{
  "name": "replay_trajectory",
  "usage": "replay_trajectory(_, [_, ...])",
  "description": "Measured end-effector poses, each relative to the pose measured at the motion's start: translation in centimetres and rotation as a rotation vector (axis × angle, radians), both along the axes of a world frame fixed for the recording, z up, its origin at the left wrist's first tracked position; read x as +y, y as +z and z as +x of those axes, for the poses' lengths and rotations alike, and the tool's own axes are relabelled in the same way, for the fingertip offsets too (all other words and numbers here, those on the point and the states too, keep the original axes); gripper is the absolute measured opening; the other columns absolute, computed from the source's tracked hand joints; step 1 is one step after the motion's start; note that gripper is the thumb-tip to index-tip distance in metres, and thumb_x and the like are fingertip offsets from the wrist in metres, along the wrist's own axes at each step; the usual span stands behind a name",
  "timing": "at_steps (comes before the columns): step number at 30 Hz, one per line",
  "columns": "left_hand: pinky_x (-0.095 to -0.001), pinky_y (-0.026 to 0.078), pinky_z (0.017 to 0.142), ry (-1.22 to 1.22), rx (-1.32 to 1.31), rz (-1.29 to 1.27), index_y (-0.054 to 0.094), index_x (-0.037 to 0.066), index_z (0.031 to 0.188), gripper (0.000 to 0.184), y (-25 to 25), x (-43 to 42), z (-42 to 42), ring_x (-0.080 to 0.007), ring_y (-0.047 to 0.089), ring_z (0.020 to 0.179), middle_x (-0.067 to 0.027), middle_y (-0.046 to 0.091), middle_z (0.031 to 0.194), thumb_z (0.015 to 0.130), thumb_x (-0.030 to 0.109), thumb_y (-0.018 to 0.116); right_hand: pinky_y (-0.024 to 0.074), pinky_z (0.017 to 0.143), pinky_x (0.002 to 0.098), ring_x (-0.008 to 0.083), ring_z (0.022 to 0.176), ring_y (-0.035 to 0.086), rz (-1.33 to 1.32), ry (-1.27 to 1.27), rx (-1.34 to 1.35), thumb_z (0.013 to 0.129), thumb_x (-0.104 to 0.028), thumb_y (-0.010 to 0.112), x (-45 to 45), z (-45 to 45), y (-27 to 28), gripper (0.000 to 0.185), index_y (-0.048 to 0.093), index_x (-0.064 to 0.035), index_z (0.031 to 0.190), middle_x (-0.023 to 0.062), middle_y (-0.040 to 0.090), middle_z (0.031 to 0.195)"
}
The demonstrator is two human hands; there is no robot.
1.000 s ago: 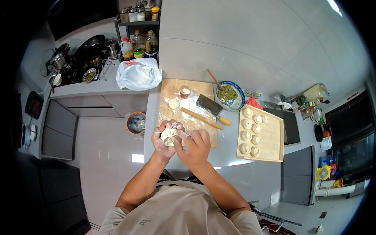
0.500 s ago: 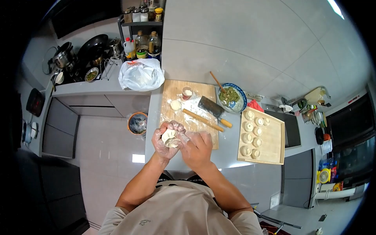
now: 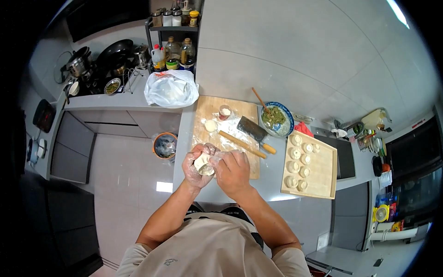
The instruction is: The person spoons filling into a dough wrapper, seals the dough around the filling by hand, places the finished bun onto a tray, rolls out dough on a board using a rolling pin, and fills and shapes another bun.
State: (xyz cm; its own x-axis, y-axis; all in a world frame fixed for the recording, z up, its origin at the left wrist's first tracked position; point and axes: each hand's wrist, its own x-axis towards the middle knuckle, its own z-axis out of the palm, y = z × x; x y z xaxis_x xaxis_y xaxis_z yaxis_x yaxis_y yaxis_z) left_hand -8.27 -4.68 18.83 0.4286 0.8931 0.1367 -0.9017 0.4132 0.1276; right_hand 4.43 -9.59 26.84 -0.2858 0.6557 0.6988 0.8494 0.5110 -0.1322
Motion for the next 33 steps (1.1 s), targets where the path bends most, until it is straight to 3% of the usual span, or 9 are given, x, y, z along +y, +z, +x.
replay_trajectory(8, [-0.0353, 0.056, 0.087, -0.07, 0.156, -0.104, 0.061, 0.004, 0.114, 0.031, 0.6, 0.1, -0.7, -0.0231, 0.066, 0.095, -0.0109, 0.065, 0.103, 0.107, 0.028, 0.044, 0.048, 0.077, 0.0393, 0.0258, 0.091, 0.059, -0.014, 0.048, 0.02, 0.075, -0.013, 0.08, 0.7, 0.3, 1.7, 0.029, 0.077, -0.0156, 0.103, 0.0005, 0.067, 0.102])
replay_trajectory(14, [-0.0328, 0.056, 0.085, -0.028, 0.221, -0.127, 0.061, 0.006, 0.119, 0.032, 1.0, 0.0, -0.1, -0.0193, 0.066, 0.093, -0.0081, 0.066, 0.102, 0.108, 0.03, 0.043, 0.0479, 0.078, 0.0393, 0.0246, 0.093, 0.059, -0.062, 0.064, -0.059, 0.074, -0.012, 0.08, 1.0, 1.0, 0.8, 0.024, 0.076, -0.0161, 0.097, -0.0011, 0.068, 0.105])
replay_trajectory(25, [-0.038, 0.059, 0.088, -0.122, 0.192, -0.135, 0.064, 0.004, 0.116, 0.042, 0.3, -0.2, 0.2, -0.0233, 0.07, 0.097, -0.0122, 0.071, 0.107, 0.112, 0.04, 0.042, 0.0479, 0.08, 0.0399, 0.0234, 0.093, 0.058, -0.082, 0.131, -0.086, 0.075, -0.018, 0.083, 1.0, 2.5, 2.1, 0.029, 0.081, -0.02, 0.103, -0.0039, 0.069, 0.106])
replay_trajectory(33, [-0.0379, 0.059, 0.086, -0.164, 0.172, -0.147, 0.065, 0.004, 0.114, 0.042, -0.2, -0.3, 0.7, -0.0232, 0.071, 0.094, -0.0125, 0.072, 0.104, 0.112, 0.04, 0.043, 0.0471, 0.081, 0.0396, 0.024, 0.093, 0.06, -0.099, 0.136, -0.056, 0.074, -0.011, 0.081, 0.9, 2.7, 0.5, 0.022, 0.078, -0.0168, 0.095, -0.0012, 0.069, 0.104])
